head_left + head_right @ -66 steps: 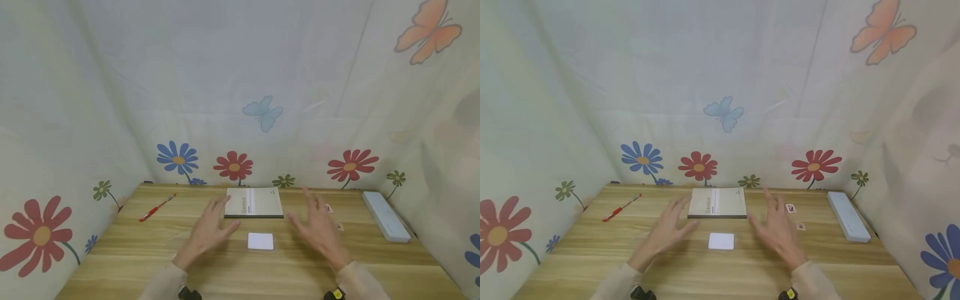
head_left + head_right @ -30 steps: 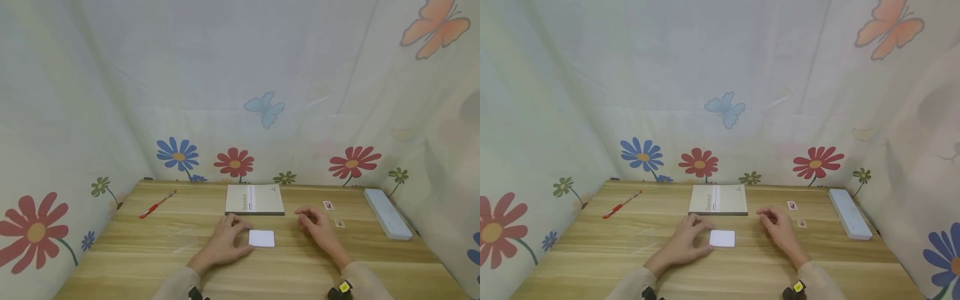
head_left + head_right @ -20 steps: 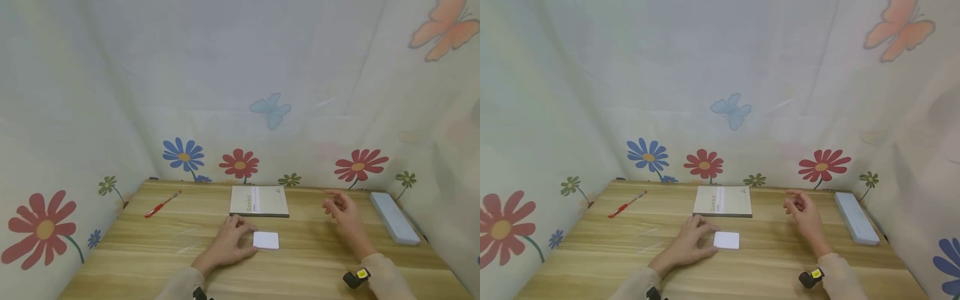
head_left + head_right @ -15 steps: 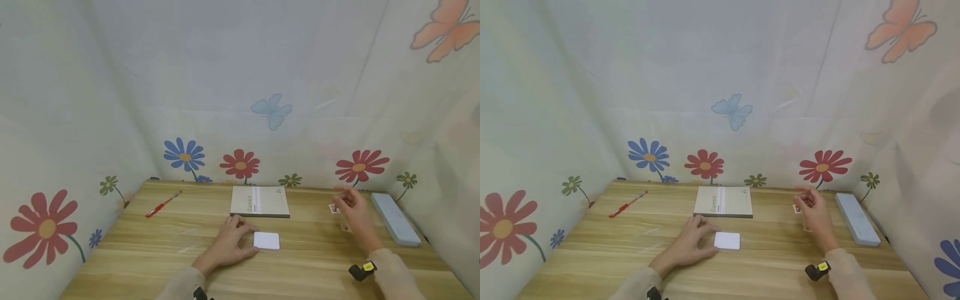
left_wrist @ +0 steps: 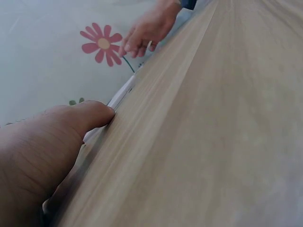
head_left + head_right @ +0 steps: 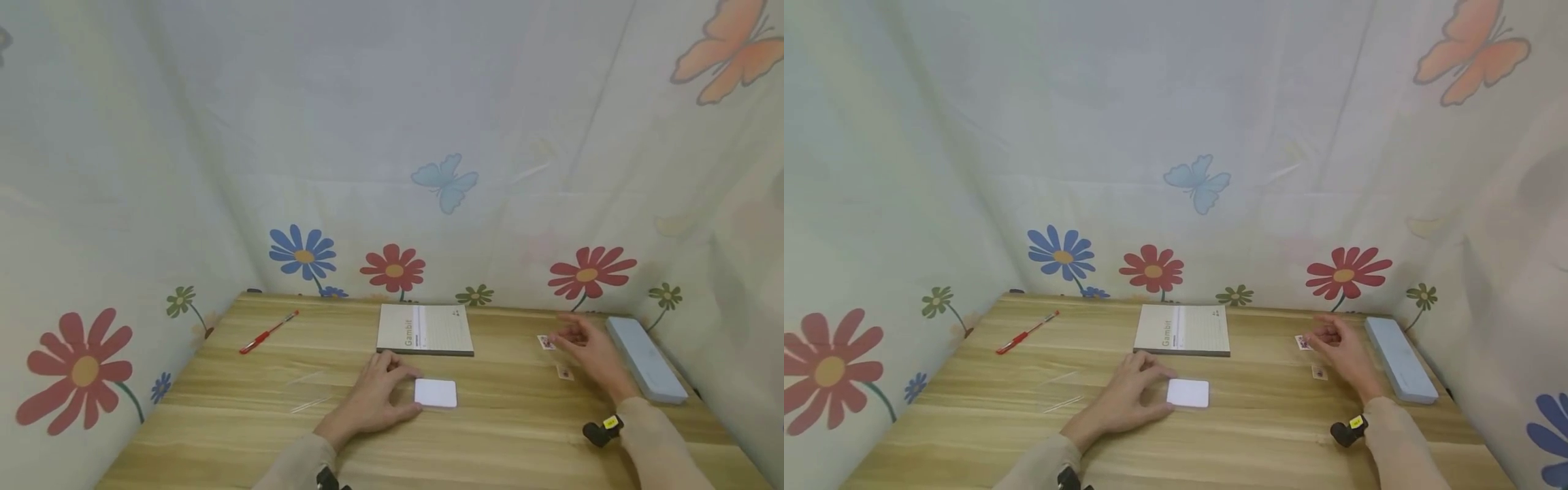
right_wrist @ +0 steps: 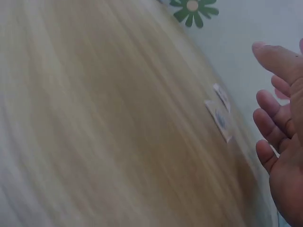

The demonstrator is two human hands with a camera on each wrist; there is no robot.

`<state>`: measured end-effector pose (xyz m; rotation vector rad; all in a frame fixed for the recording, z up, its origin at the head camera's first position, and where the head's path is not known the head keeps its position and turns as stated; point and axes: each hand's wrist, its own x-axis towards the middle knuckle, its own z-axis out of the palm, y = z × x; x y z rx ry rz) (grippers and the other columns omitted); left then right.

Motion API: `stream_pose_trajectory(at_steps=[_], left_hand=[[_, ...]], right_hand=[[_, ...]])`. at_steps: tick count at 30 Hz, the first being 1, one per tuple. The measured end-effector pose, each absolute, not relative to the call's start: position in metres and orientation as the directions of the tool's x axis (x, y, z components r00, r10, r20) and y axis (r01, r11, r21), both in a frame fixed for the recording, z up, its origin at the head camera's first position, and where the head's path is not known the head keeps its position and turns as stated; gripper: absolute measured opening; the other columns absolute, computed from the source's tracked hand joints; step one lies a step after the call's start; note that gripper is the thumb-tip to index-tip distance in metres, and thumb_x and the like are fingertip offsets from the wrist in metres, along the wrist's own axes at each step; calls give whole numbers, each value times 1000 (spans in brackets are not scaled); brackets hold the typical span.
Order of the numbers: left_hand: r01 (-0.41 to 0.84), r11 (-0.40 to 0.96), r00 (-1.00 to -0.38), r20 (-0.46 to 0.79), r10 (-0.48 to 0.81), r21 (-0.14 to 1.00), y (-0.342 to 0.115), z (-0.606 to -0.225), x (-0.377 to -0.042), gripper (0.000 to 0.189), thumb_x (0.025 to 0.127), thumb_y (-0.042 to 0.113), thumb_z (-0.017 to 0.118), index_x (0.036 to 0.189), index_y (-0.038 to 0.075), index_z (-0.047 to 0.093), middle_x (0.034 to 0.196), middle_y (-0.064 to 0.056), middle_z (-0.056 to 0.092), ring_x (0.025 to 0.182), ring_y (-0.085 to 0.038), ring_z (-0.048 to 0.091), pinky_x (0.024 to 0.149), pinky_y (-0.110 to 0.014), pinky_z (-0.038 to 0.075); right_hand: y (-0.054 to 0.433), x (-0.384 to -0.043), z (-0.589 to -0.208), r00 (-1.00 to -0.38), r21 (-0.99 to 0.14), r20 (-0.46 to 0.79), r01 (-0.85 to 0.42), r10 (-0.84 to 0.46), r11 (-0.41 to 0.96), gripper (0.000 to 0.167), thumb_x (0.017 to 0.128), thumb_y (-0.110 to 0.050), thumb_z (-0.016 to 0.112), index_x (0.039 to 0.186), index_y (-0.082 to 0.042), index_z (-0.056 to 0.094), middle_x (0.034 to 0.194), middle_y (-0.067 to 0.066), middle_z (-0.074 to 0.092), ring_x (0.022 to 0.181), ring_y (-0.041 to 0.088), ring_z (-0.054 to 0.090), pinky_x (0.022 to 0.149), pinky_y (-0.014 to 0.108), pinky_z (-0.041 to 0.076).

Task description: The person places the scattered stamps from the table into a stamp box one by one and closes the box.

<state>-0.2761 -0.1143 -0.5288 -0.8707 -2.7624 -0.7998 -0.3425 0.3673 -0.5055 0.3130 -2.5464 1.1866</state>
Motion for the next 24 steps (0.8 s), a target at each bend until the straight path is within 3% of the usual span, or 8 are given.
stream_pose_trajectory(at_steps=[5, 9, 13, 15, 17, 24], left_hand=[[571, 691, -820, 282, 498, 443, -115, -529, -276, 57, 93, 58, 83, 142, 29, 73, 133, 3, 53, 118, -16, 43, 109, -47, 40], [578, 694, -816, 291, 500, 430, -115, -528, -278, 57, 94, 58, 82, 142, 30, 73, 133, 3, 53, 118, -16, 43, 108, -47, 40], [573, 696, -819, 281, 500, 432, -115, -526, -278, 56, 94, 58, 82, 142, 31, 73, 133, 3, 53, 117, -16, 43, 108, -46, 40], [571, 696, -820, 279, 499, 434, -115, -526, -277, 55, 94, 59, 82, 142, 31, 73, 133, 3, 53, 117, -16, 42, 107, -46, 40], [570, 697, -821, 278, 498, 434, -115, -526, -277, 56, 94, 59, 82, 142, 32, 73, 132, 3, 53, 117, -16, 42, 107, -46, 40], [570, 701, -821, 280, 497, 428, -115, -527, -277, 56, 94, 60, 82, 142, 32, 73, 132, 3, 53, 117, -15, 43, 107, -46, 41]], right_hand=[[373, -342, -515, -943, -690, 323, -294, -83, 661, 57, 106, -20, 79, 153, 4, 58, 122, 24, 75, 99, -3, 64, 85, 11, 48], [371, -343, -515, -954, -667, 282, -273, -104, 693, 61, 107, -25, 78, 156, 2, 55, 125, 23, 73, 110, 20, 67, 89, 18, 49], [367, -344, -513, -951, -626, 264, -297, -163, 721, 62, 106, -24, 77, 157, 3, 53, 130, 31, 69, 119, 44, 66, 100, 45, 53], [366, -346, -513, -945, -597, 267, -316, -189, 737, 61, 106, -22, 77, 156, 4, 54, 131, 35, 68, 119, 50, 65, 101, 60, 52], [366, -347, -513, -943, -571, 259, -324, -208, 754, 58, 107, -22, 75, 154, 5, 57, 131, 35, 66, 119, 52, 62, 100, 67, 50], [365, -348, -514, -952, -565, 242, -295, -187, 771, 45, 108, -19, 73, 144, 6, 67, 126, 27, 63, 116, 43, 57, 94, 54, 47]])
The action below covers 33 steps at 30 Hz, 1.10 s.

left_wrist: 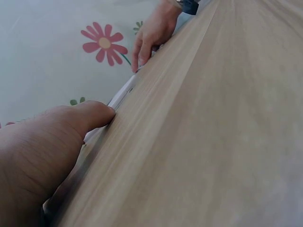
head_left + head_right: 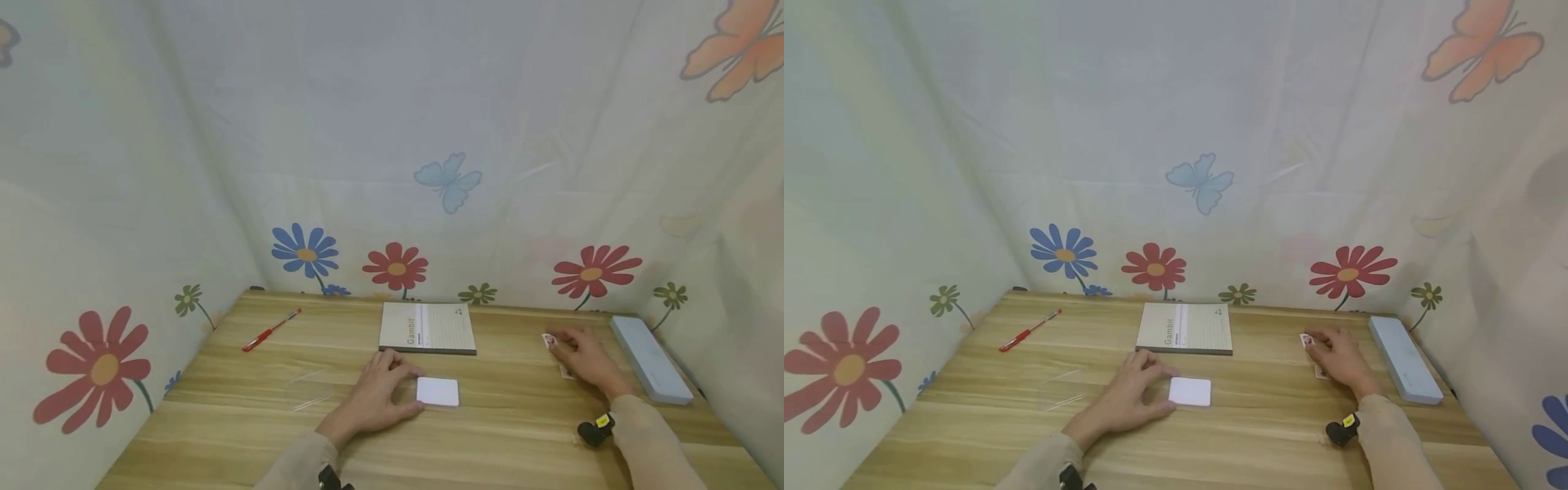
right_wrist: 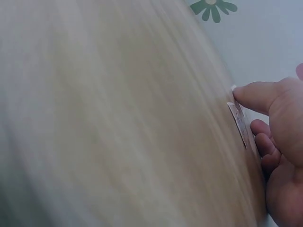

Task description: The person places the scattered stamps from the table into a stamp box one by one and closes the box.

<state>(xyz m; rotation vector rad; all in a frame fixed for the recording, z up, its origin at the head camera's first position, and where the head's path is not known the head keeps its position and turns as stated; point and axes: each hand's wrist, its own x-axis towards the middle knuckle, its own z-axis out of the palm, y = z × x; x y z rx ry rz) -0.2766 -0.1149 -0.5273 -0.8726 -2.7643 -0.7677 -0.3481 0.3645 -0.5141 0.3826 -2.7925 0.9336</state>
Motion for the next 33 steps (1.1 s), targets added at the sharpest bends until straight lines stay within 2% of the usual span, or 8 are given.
stream_pose_trajectory(at_steps=[5, 8, 12, 16, 22, 28, 33], left_hand=[[568, 694, -823, 274, 498, 442, -115, -525, -275, 55, 94, 58, 82, 142, 31, 73, 132, 3, 53, 118, -16, 43, 108, -47, 40], [569, 694, -822, 272, 501, 441, -115, -526, -275, 55, 94, 58, 82, 141, 31, 73, 133, 3, 53, 118, -16, 43, 108, -47, 40], [571, 694, -821, 275, 501, 439, -115, -528, -276, 55, 94, 59, 82, 141, 32, 73, 134, 3, 53, 119, -16, 44, 109, -48, 41], [569, 695, -822, 279, 497, 439, -115, -529, -277, 55, 94, 59, 82, 141, 33, 72, 134, 3, 53, 119, -16, 44, 110, -48, 41], [574, 692, -818, 278, 503, 437, -115, -530, -276, 55, 94, 59, 82, 142, 32, 72, 134, 2, 53, 119, -16, 44, 110, -48, 41], [575, 695, -818, 281, 502, 432, -115, -531, -277, 56, 94, 60, 81, 142, 33, 72, 135, 3, 53, 119, -16, 44, 109, -48, 41], [571, 696, -821, 283, 497, 435, -116, -532, -278, 55, 94, 60, 81, 142, 33, 72, 135, 3, 53, 120, -16, 44, 110, -48, 41]], right_hand=[[364, -346, -516, -961, -597, 236, -258, -142, 759, 46, 106, -18, 76, 144, 6, 66, 129, 29, 63, 119, 46, 61, 99, 58, 49], [365, -345, -517, -970, -628, 217, -223, -108, 746, 48, 106, -19, 77, 143, 7, 64, 131, 28, 66, 119, 44, 62, 99, 53, 50], [364, -343, -518, -976, -660, 211, -181, -51, 729, 48, 105, -19, 79, 142, 6, 63, 126, 24, 70, 112, 34, 65, 91, 34, 51], [363, -341, -519, -961, -666, 277, -203, -14, 718, 38, 104, -12, 79, 134, 6, 66, 114, 21, 73, 98, 17, 65, 80, 20, 49], [360, -337, -520, -929, -688, 368, -240, 44, 684, 25, 104, -5, 77, 125, 7, 71, 105, 20, 76, 85, -2, 60, 75, 12, 48], [349, -333, -513, -918, -774, 389, -282, 75, 567, 28, 104, -2, 76, 128, 11, 69, 106, 24, 75, 86, -7, 62, 76, 9, 52], [339, -332, -503, -909, -779, 409, -303, 78, 549, 31, 105, -5, 77, 131, 10, 70, 108, 24, 76, 87, -8, 63, 76, 9, 52]])
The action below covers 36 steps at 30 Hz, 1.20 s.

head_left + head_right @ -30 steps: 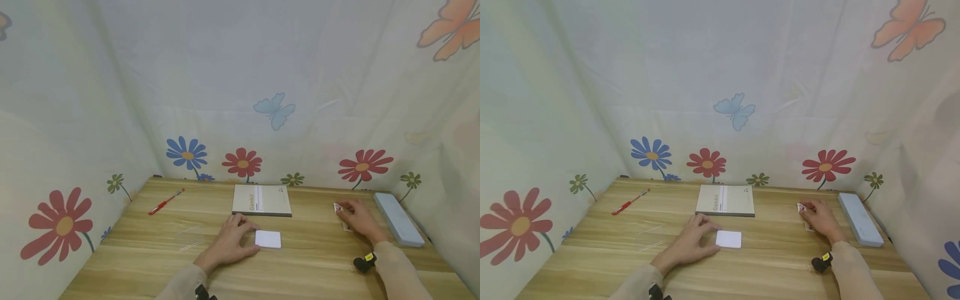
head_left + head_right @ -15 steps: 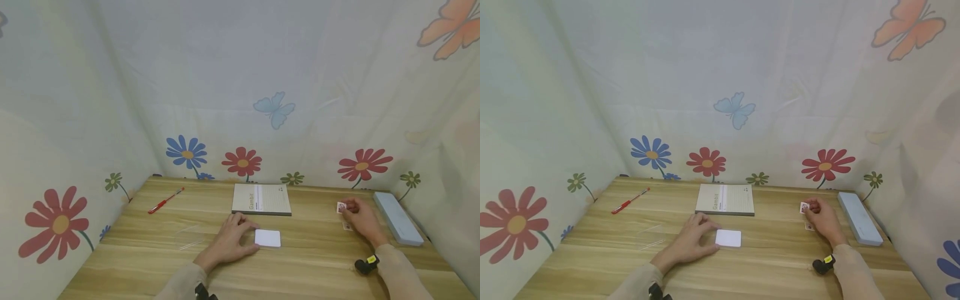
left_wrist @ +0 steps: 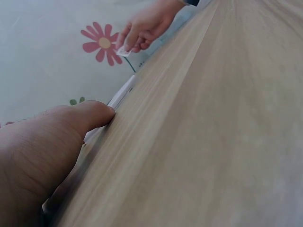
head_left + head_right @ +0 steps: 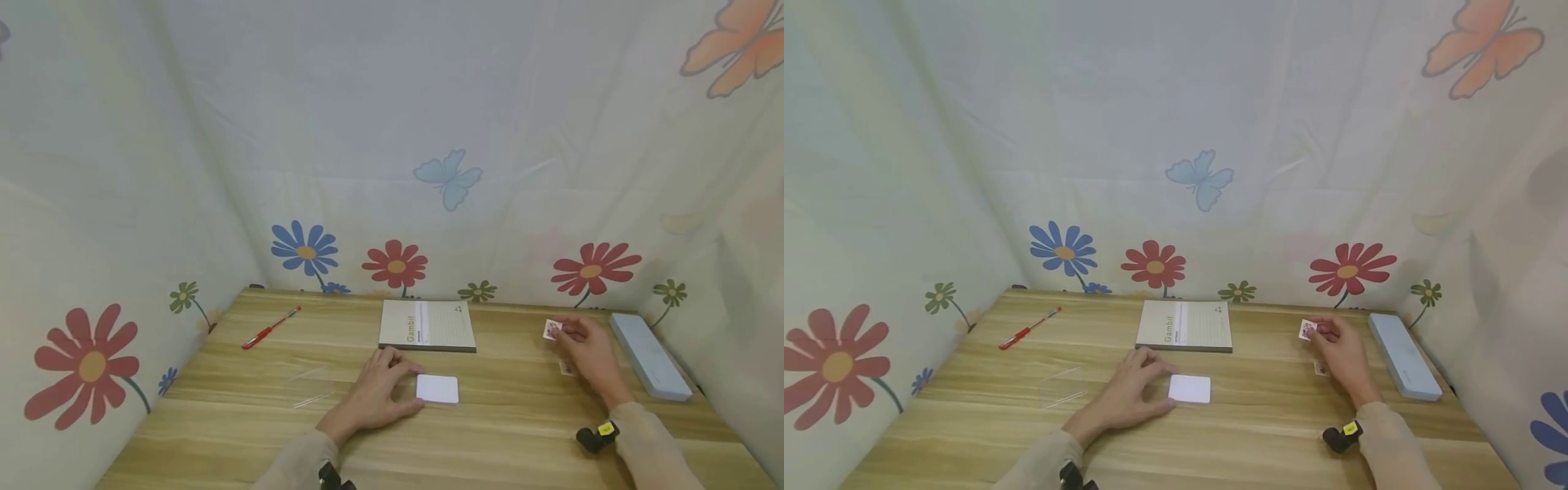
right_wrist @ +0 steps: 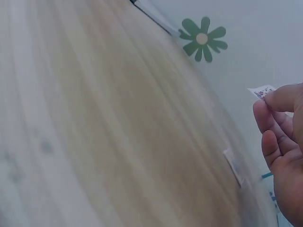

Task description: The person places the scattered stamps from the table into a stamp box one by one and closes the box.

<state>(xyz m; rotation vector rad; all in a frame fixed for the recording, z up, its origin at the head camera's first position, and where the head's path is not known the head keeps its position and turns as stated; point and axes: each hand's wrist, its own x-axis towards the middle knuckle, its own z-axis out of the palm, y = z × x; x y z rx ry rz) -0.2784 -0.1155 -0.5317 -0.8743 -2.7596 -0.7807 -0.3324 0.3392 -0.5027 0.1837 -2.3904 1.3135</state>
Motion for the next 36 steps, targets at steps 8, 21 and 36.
stream_pose_trajectory(at_steps=[8, 21, 36], left_hand=[[572, 695, -820, 278, 501, 435, -115, -530, -278, 56, 94, 60, 81, 142, 33, 72, 135, 2, 53, 120, -16, 44, 109, -48, 41], [561, 704, -828, 266, 495, 435, -115, -529, -277, 55, 95, 60, 81, 142, 34, 72, 134, 4, 53, 119, -16, 43, 108, -47, 41], [568, 703, -823, 277, 496, 427, -115, -529, -278, 55, 95, 62, 80, 142, 35, 71, 134, 4, 53, 121, -16, 45, 108, -47, 42]], right_hand=[[327, -329, -488, -925, -833, 374, -305, 64, 461, 31, 105, -1, 76, 132, 12, 68, 102, 21, 75, 82, 2, 72, 74, 20, 60], [291, -316, -479, -928, -851, 372, -349, -19, 393, 32, 104, -1, 77, 133, 11, 69, 106, 28, 76, 83, 9, 77, 78, 23, 62], [226, -297, -475, -962, -901, 245, -273, -124, 336, 27, 104, -7, 78, 130, -1, 72, 109, 18, 75, 92, 23, 78, 87, 37, 65]])
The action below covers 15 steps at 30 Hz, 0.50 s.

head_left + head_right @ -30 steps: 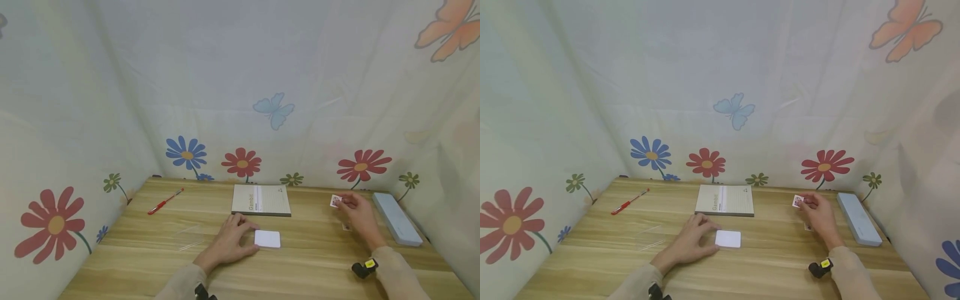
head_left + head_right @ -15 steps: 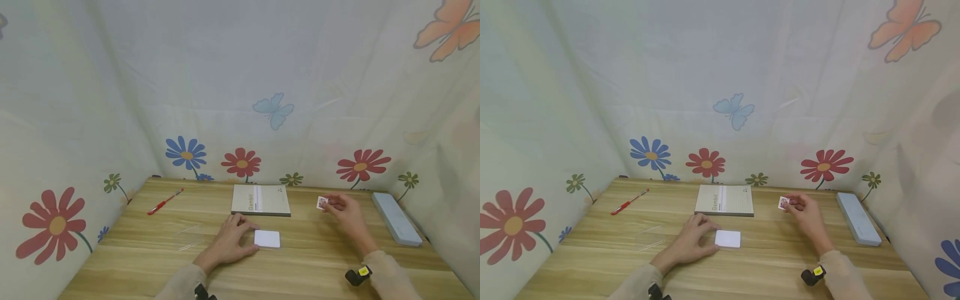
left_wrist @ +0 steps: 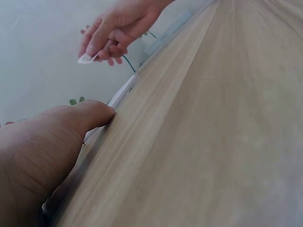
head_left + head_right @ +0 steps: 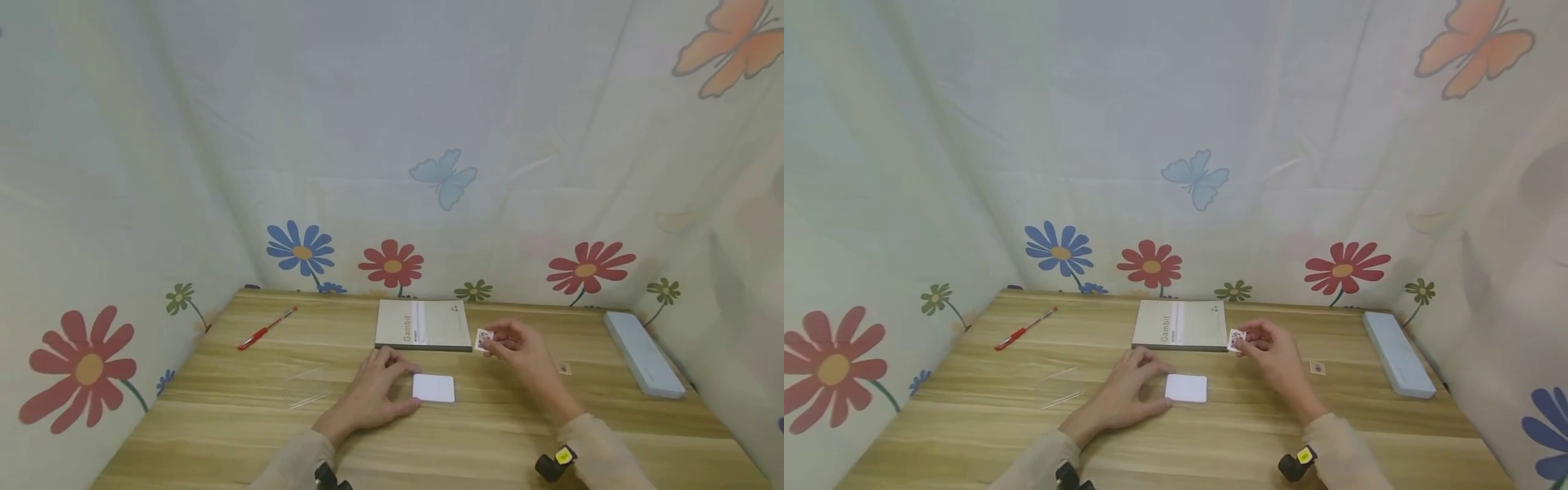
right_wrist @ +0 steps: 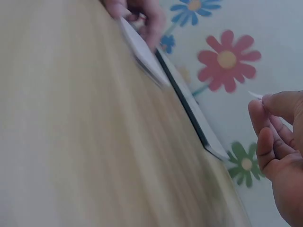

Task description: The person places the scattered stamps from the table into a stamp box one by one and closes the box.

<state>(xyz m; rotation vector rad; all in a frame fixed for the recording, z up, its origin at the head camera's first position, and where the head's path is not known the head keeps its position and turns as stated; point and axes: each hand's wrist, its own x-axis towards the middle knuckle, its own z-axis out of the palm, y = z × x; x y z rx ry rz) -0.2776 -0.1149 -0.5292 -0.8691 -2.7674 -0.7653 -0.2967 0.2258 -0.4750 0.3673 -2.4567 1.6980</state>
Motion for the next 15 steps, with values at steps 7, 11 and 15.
stream_pose_trajectory(at_steps=[7, 11, 15], left_hand=[[569, 705, -823, 287, 491, 424, -115, -528, -279, 55, 95, 63, 80, 141, 35, 72, 133, 5, 52, 120, -15, 45, 108, -47, 42], [564, 708, -826, 282, 489, 425, -114, -529, -279, 55, 94, 63, 81, 140, 35, 72, 132, 5, 52, 119, -16, 44, 107, -46, 42], [566, 708, -825, 283, 490, 423, -114, -530, -279, 55, 94, 62, 82, 140, 34, 72, 131, 4, 53, 118, -16, 44, 106, -46, 42]], right_hand=[[189, -292, -484, -948, -901, 242, -298, -206, 315, 24, 98, -4, 84, 121, -2, 76, 105, 14, 75, 88, 19, 73, 80, 30, 62], [177, -292, -489, -936, -902, 260, -323, -236, 287, 24, 95, -4, 87, 117, -3, 77, 101, 14, 75, 85, 19, 72, 76, 25, 61], [169, -290, -494, -922, -900, 280, -349, -266, 261, 24, 94, -2, 88, 116, -3, 76, 100, 15, 76, 85, 19, 74, 75, 24, 60]])
